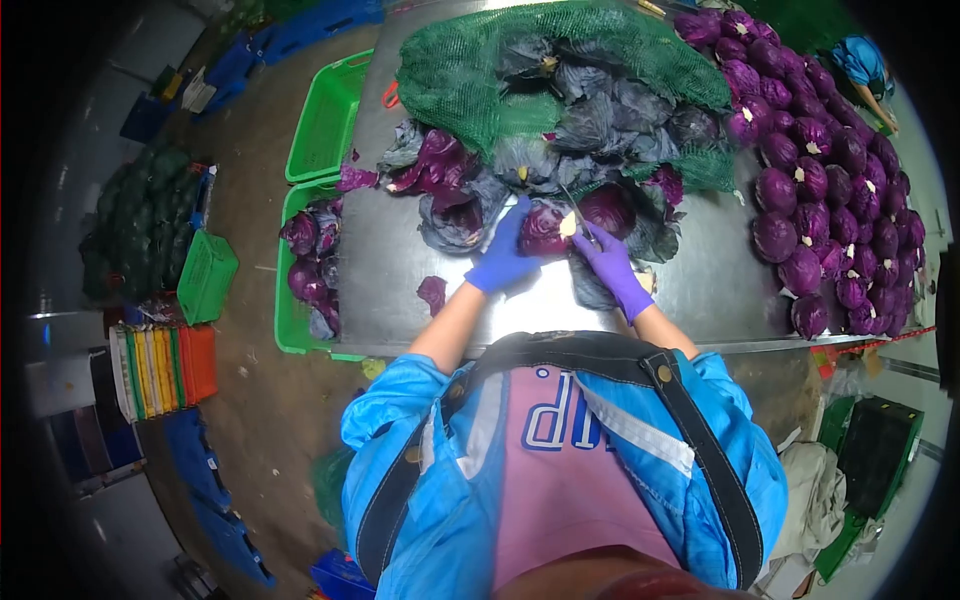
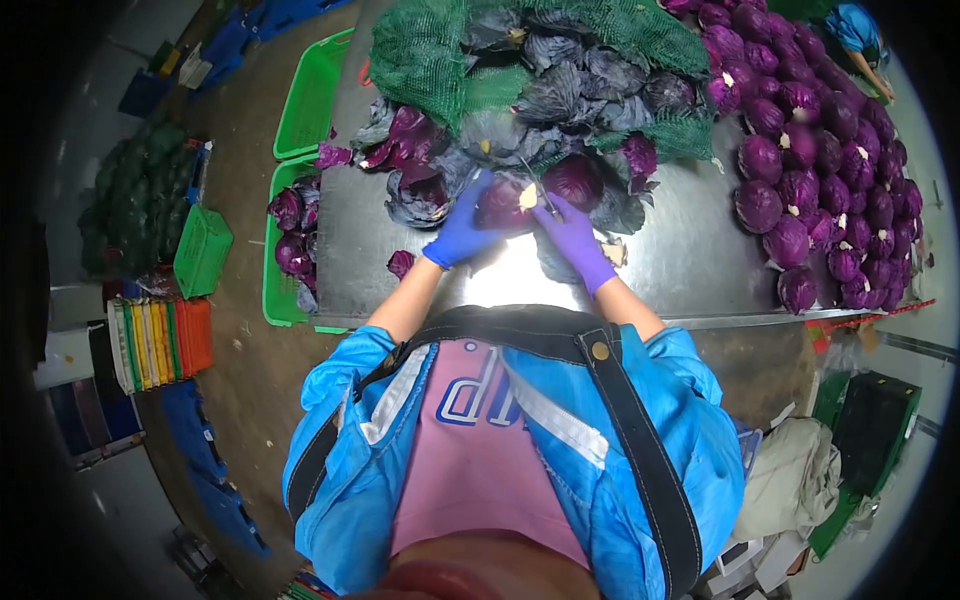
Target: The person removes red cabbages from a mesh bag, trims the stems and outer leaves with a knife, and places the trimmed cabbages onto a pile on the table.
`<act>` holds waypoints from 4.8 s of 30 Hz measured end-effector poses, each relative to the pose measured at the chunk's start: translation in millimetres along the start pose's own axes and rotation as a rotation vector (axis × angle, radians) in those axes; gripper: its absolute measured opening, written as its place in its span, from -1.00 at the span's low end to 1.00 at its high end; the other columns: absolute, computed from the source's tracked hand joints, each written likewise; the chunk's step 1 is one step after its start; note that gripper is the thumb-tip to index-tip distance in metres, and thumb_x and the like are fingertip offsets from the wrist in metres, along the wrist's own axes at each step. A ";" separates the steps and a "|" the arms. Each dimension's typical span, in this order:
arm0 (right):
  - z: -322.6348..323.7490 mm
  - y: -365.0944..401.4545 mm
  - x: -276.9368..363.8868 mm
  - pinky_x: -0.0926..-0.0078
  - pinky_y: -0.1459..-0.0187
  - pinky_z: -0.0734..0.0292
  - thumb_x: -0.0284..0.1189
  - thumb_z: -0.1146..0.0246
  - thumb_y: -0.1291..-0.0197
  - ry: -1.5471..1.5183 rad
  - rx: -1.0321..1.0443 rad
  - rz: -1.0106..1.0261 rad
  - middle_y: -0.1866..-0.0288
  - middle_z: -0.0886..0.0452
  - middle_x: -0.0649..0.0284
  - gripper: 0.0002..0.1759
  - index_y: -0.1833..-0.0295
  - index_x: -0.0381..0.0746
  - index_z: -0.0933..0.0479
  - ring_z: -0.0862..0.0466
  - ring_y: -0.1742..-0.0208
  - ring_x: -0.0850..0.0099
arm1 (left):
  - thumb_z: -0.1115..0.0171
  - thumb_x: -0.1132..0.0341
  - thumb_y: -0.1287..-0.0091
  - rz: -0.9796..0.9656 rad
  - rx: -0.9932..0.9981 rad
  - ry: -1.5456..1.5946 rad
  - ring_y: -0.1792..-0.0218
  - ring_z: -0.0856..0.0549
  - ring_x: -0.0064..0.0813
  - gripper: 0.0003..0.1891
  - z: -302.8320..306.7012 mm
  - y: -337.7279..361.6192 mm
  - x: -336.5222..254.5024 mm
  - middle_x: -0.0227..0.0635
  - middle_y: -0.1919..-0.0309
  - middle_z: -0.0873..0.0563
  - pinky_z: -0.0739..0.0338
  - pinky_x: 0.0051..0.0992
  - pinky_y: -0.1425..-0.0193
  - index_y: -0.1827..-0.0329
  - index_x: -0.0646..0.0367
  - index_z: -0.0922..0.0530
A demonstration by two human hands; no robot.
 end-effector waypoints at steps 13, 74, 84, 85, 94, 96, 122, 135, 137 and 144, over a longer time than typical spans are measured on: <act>2.3 11.0 13.4 0.21 0.11 -0.50 -0.30 -0.07 -0.28 0.438 -0.039 0.538 0.05 -0.59 0.01 -0.52 -0.31 -0.14 -0.33 -0.61 0.10 0.06 | -0.64 0.31 0.44 0.088 -0.220 0.000 -0.09 -0.46 -0.41 0.15 -12.6 -28.6 -1.9 -0.18 -0.11 -0.36 -0.53 -0.39 -0.10 -0.33 0.27 -0.14; -3.5 -17.8 5.5 0.45 0.35 -0.50 -0.28 -0.03 -0.36 -0.278 -0.103 0.050 0.40 -0.59 0.27 -0.66 -0.13 -0.18 -0.50 -0.55 0.49 0.47 | -0.59 0.14 0.15 0.066 0.016 0.089 -0.26 -0.39 -0.27 0.17 -25.4 0.5 -16.1 -0.05 -0.29 -0.33 -0.31 -0.34 -0.33 -0.44 0.34 0.04; 17.6 -4.2 48.4 0.46 -0.09 -0.48 -0.40 -0.23 -0.24 -0.043 0.094 -0.071 -0.17 -0.47 0.12 -0.40 -0.38 -0.19 -0.25 -0.51 -0.10 0.43 | -0.58 0.01 0.27 -0.051 0.088 -0.299 -0.31 -0.31 -0.11 0.18 -17.8 28.0 -34.9 0.01 -0.31 -0.27 -0.20 -0.25 -0.39 -0.39 0.35 -0.07; 0.8 -9.3 22.9 0.47 -0.12 -0.46 -0.36 -0.27 -0.21 0.013 0.187 0.296 -0.19 -0.46 0.13 -0.36 -0.38 -0.20 -0.24 -0.48 -0.16 0.40 | -0.58 -0.02 0.28 -0.063 0.031 -0.343 -0.24 -0.38 -0.10 0.16 -24.0 22.9 -24.2 0.02 -0.25 -0.33 -0.25 -0.23 -0.34 -0.36 0.36 -0.11; -11.6 -22.3 32.2 0.47 -0.13 -0.46 -0.23 -0.30 -0.17 0.069 0.466 0.172 -0.07 -0.59 0.15 -0.48 -0.18 -0.27 -0.46 -0.58 -0.08 0.37 | -0.57 -0.02 0.27 -0.160 -0.063 -0.428 -0.29 -0.31 -0.06 0.17 -26.3 32.0 1.3 0.04 -0.27 -0.29 -0.16 -0.22 -0.38 -0.38 0.37 -0.10; -10.5 -23.0 34.8 0.47 -0.11 -0.47 -0.21 -0.30 -0.17 0.135 0.467 0.225 -0.02 -0.62 0.16 -0.49 -0.16 -0.26 -0.49 -0.60 -0.05 0.37 | -0.57 -0.02 0.27 -0.228 -0.094 -0.447 -0.32 -0.27 -0.06 0.18 -24.4 33.8 1.5 0.04 -0.29 -0.27 -0.13 -0.22 -0.40 -0.39 0.35 -0.08; -12.6 -8.6 37.0 0.33 0.26 -0.50 -0.09 -0.19 -0.17 0.471 0.262 0.392 0.30 -0.61 0.17 -0.63 0.19 -0.20 -0.53 -0.62 0.32 0.29 | -0.53 0.07 0.25 -0.330 0.073 -0.498 -0.19 -0.39 -0.07 -0.08 -31.0 26.6 -33.5 -0.06 -0.11 -0.43 -0.26 -0.22 -0.27 -0.20 0.28 -0.30; 9.4 -40.4 22.0 0.15 0.34 -0.42 -0.12 -0.26 -0.06 0.369 0.195 0.374 0.46 -0.55 0.02 -0.64 0.34 -0.23 -0.50 -0.58 0.41 0.08 | -0.57 -0.02 0.27 -0.375 0.061 -0.556 -0.41 -0.12 -0.02 0.27 -20.4 44.4 -1.4 0.03 -0.39 -0.15 -0.03 -0.20 -0.46 -0.44 0.35 0.06; 18.7 -48.3 8.5 0.16 0.33 -0.44 -0.11 -0.24 -0.08 0.505 0.057 0.296 0.43 -0.58 0.04 -0.64 0.31 -0.22 -0.54 -0.58 0.41 0.11 | -0.57 -0.04 0.28 -0.547 0.022 -0.639 -0.42 -0.09 0.01 0.26 -17.7 51.2 10.2 0.03 -0.40 -0.13 -0.05 -0.16 -0.45 -0.44 0.31 0.02; 18.4 -14.4 27.7 0.28 0.19 -0.56 -0.17 -0.22 -0.15 0.418 -0.222 0.353 0.24 -0.65 0.18 -0.70 0.11 -0.12 -0.58 -0.66 0.26 0.18 | -0.57 -0.05 0.30 -0.449 -0.026 -0.765 -0.39 -0.12 0.12 0.19 -28.1 63.4 20.4 0.11 -0.38 -0.11 -0.10 -0.09 -0.41 -0.41 0.23 -0.08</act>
Point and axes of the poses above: each hand's wrist, its own y-axis away from the middle knuckle, its own z-axis out of the back of the hand, x = y × z, the point moved 1 cm from there along -y, towards the middle knuckle
